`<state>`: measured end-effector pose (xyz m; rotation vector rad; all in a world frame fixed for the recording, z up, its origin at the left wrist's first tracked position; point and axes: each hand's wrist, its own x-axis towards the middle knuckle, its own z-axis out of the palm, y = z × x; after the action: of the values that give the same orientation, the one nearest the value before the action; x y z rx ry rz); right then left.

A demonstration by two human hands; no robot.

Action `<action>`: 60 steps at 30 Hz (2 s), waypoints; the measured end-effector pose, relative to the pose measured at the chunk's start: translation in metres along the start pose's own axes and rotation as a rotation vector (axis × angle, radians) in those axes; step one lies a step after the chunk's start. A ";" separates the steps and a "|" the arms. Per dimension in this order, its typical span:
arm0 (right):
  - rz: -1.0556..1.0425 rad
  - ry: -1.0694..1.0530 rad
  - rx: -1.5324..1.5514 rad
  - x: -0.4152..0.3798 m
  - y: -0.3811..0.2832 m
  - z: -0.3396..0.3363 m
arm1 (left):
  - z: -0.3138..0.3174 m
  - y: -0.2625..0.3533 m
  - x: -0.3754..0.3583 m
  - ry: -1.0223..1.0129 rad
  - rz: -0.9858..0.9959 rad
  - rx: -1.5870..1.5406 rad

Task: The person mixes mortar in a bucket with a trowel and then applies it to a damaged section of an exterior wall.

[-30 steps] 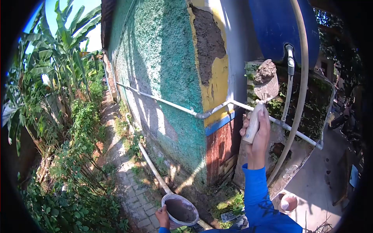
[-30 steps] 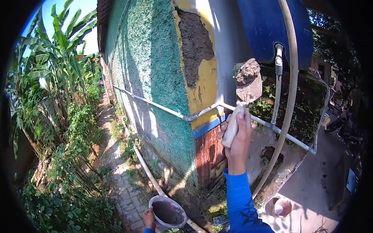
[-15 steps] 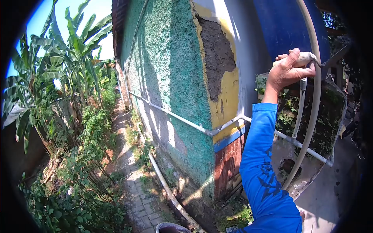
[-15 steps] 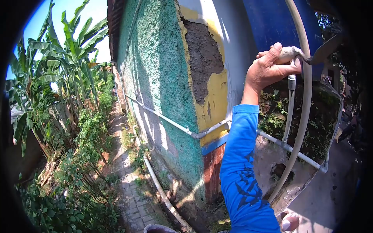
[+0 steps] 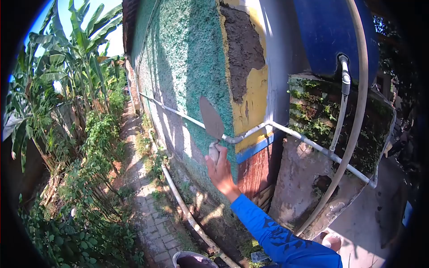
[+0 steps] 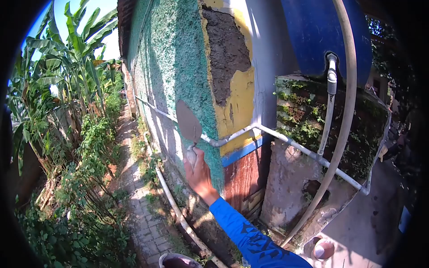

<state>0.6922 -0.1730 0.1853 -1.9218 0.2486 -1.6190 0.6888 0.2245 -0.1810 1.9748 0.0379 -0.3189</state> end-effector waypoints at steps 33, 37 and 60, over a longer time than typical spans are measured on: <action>0.733 -1.173 -0.317 -0.289 -0.040 -0.138 | 0.116 0.229 0.027 -0.464 0.740 -0.031; 0.890 -1.220 -0.210 -0.288 -0.059 -0.136 | 0.127 0.217 0.016 -0.491 0.641 -0.001; 1.021 0.129 0.905 -0.185 -0.065 -0.194 | 0.097 0.122 0.046 -0.347 0.223 -0.310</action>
<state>0.4502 -0.0902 0.0817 -0.7544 0.3778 -0.8780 0.7337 0.0807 -0.1199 1.5784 -0.3345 -0.4742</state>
